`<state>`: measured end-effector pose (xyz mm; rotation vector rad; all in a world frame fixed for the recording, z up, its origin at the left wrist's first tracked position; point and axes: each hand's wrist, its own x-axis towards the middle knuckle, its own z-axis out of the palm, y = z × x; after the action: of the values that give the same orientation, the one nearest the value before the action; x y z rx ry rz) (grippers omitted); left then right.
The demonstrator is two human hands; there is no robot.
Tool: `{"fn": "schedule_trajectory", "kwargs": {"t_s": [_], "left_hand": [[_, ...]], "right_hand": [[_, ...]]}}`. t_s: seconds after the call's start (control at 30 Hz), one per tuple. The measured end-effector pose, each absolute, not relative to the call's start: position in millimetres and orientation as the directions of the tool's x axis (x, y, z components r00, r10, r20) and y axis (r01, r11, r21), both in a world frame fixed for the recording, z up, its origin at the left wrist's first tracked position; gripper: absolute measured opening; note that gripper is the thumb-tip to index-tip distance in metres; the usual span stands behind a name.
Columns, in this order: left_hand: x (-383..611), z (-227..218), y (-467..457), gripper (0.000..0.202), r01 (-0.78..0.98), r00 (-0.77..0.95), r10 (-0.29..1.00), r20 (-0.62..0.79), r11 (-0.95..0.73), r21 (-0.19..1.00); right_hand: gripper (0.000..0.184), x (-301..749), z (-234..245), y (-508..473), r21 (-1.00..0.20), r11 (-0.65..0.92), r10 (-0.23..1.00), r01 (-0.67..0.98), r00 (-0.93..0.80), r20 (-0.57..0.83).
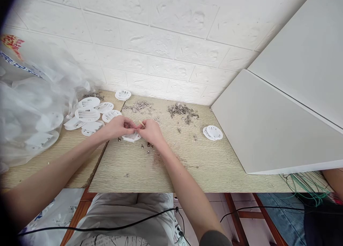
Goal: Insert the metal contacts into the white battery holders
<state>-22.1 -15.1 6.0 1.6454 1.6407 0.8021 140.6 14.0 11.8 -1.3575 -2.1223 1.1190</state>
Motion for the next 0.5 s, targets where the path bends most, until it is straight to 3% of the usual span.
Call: {"fn": "schedule_trajectory", "kwargs": {"t_s": [0.33, 0.5], "left_hand": [[-20.4, 0.1, -18.6, 0.014, 0.690, 0.101, 0.995, 0.021, -0.085, 0.719], [-14.2, 0.9, -27.0, 0.006, 0.844, 0.179, 0.979, 0.095, -0.203, 0.497]], "right_hand": [[0.028, 137.1, 4.8, 15.1, -0.697, 0.340, 0.879, 0.632, -0.476, -0.002], [0.026, 135.9, 6.0, 10.8, -0.599, 0.445, 0.852, 0.666, -0.521, 0.054]]}}
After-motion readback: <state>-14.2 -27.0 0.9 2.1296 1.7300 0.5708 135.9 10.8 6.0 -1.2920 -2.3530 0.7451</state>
